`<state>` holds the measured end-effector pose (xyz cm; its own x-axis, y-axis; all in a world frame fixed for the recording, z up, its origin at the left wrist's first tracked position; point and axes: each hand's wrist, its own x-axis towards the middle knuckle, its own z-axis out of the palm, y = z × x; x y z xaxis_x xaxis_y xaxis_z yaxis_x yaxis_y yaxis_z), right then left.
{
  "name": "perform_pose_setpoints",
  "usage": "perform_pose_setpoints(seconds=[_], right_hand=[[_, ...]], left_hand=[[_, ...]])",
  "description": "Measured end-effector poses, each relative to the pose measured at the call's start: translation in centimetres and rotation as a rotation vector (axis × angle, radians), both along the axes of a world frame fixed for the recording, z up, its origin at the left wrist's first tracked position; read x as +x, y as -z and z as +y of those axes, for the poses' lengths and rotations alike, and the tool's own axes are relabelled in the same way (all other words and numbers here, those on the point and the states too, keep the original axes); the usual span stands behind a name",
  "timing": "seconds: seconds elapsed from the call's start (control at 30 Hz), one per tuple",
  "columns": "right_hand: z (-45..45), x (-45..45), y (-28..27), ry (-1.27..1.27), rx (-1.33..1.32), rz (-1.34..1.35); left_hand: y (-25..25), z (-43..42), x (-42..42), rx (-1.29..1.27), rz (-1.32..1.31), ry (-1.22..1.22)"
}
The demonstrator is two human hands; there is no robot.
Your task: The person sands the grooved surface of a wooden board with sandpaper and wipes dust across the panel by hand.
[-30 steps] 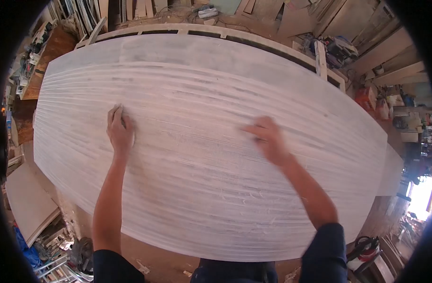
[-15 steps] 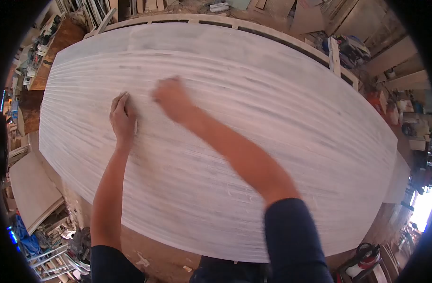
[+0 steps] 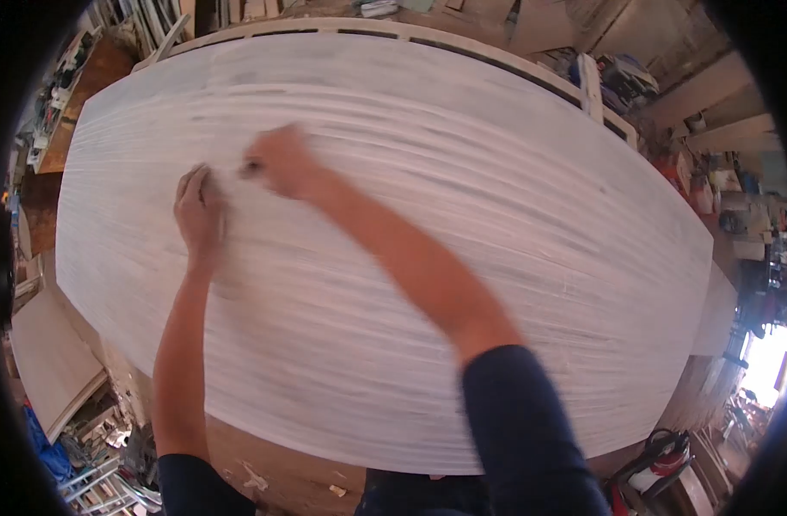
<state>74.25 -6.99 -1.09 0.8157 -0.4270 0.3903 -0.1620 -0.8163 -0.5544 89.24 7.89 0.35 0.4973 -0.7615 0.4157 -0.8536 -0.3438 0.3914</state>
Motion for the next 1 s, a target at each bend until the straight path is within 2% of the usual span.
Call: perform_pose_setpoints(seconds=[0.03,0.07,0.17,0.2,0.23,0.3,0.33,0.37,0.43,0.5,0.53,0.63,0.67,0.73,0.8,0.87,0.93,1.0], right_hand=[[1.0,3.2,1.3,0.080,-0.013,-0.117],[1.7,4.5,0.9,0.098,0.001,-0.126],[1.9,-1.7,0.3,0.109,-0.026,-0.048],[1.1,-5.7,0.0,0.076,-0.067,0.020],[-0.3,-11.5,1.5,0.027,0.118,-0.025],[-0.3,-25.7,-0.6,0.092,0.078,0.031],[-0.1,-32.9,-2.6,0.151,0.113,0.164],[-0.4,-40.2,-2.1,0.227,0.112,0.242],[0.4,-53.3,-3.3,0.486,0.066,0.380],[2.0,-59.7,-6.2,0.583,-0.044,0.404],[2.4,-62.7,-6.6,0.596,-0.011,0.401],[3.0,-68.5,-6.5,0.629,0.048,0.375],[3.1,-69.9,-6.4,0.658,0.064,0.367],[3.1,-71.7,-5.9,0.654,0.092,0.312],[2.4,-73.3,-5.8,0.652,0.116,0.257],[1.9,-74.0,-6.2,0.553,0.097,0.209],[1.2,-75.2,-5.5,0.501,0.078,0.215],[0.5,-75.6,-5.1,0.445,0.052,0.238]], left_hand=[[0.2,-0.3,0.1,0.004,-0.012,0.017],[0.2,-0.4,-0.1,-0.002,-0.001,0.035],[-0.3,-0.1,-0.4,-0.014,0.059,0.087],[-0.3,0.0,-0.4,0.007,-0.009,0.123],[-0.4,0.1,-0.8,0.030,-0.078,0.156],[-0.3,0.3,-2.0,0.073,-0.091,0.203],[0.0,0.5,-2.4,0.120,-0.108,0.250],[0.9,0.3,-4.1,0.107,-0.135,0.270],[1.9,-0.6,-11.3,0.089,-0.175,0.376],[1.5,-1.8,-22.1,0.042,-0.137,0.504],[2.4,-2.5,-26.8,0.120,-0.179,0.603],[1.7,-4.0,-44.0,0.128,0.021,0.623],[1.8,-4.6,-48.7,0.192,0.168,0.707],[1.5,-5.1,-57.3,0.058,0.035,0.736],[0.4,-6.2,-62.6,0.060,0.008,0.773],[-0.1,-6.7,-64.4,0.071,-0.016,0.804],[-0.2,-7.1,-61.2,0.177,0.139,0.849],[1.4,-6.5,-55.4,0.187,0.022,0.770]])
